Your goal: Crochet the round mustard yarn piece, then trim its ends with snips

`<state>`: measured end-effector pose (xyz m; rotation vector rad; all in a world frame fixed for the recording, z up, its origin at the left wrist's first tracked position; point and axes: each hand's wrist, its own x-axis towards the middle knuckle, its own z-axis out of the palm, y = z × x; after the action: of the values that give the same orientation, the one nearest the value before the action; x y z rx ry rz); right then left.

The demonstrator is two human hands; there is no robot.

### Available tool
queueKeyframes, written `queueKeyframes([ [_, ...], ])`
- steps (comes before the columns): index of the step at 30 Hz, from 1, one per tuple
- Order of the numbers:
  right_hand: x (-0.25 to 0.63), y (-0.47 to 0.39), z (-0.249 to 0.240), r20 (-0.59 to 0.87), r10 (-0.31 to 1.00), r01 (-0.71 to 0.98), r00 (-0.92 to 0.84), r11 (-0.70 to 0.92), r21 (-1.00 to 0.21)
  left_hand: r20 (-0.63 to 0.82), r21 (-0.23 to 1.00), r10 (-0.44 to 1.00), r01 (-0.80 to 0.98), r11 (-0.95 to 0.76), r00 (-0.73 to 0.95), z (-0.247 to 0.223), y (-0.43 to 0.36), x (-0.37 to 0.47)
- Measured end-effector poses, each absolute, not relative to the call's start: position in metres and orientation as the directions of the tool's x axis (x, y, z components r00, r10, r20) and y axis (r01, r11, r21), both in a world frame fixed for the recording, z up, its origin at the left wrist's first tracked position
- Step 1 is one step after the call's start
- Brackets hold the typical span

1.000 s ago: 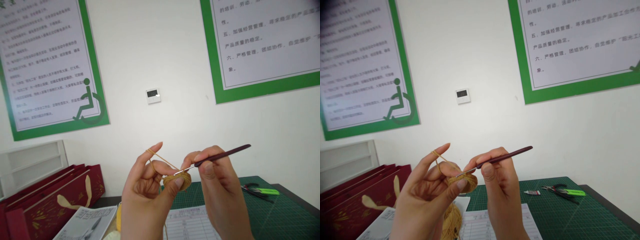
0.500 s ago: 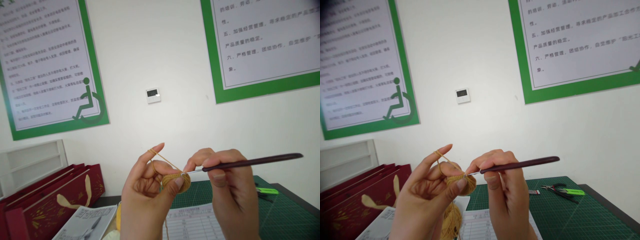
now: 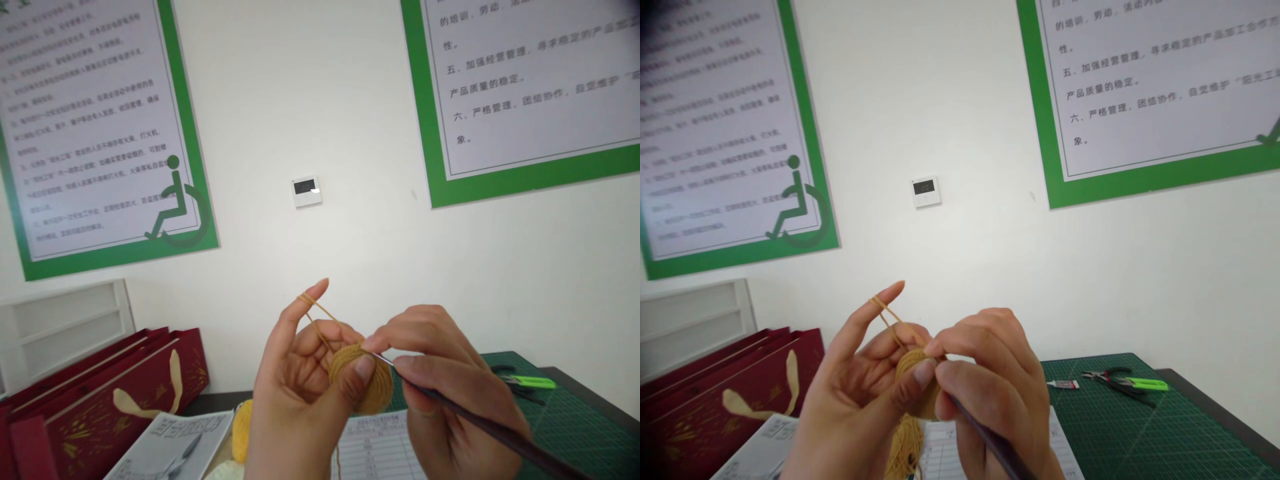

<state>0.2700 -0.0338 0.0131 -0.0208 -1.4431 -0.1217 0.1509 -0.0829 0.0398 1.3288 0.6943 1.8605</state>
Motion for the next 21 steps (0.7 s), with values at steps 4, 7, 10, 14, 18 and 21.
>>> queueKeyframes([
  [4,0.259,-0.029,0.008,0.985,0.042,-0.078,0.165,0.997,-0.03,0.511,0.77,0.841,-0.339,-0.54,-0.178,0.041,-0.082,0.149],
  [7,0.257,-0.024,0.004,0.97,0.145,-0.189,0.197,0.976,-0.108,0.496,0.77,0.854,-0.373,-0.517,-0.16,0.042,-0.082,0.146],
  [10,0.259,-0.017,-0.001,0.97,0.184,-0.216,0.16,0.965,-0.147,0.475,0.777,0.871,-0.402,-0.484,-0.13,0.044,-0.082,0.142],
  [14,0.26,-0.01,-0.005,0.976,-0.065,0.071,0.209,0.996,0.051,0.463,0.789,0.881,-0.406,-0.462,-0.103,0.044,-0.083,0.141],
  [18,0.256,-0.018,-0.002,0.961,-0.199,0.358,0.193,0.926,0.119,0.533,0.762,0.82,-0.303,-0.572,-0.208,0.043,-0.083,0.149],
  [21,0.254,-0.028,0.001,0.964,-0.07,0.236,0.257,0.972,0.008,0.56,0.743,0.77,-0.224,-0.63,-0.307,0.042,-0.084,0.155],
])
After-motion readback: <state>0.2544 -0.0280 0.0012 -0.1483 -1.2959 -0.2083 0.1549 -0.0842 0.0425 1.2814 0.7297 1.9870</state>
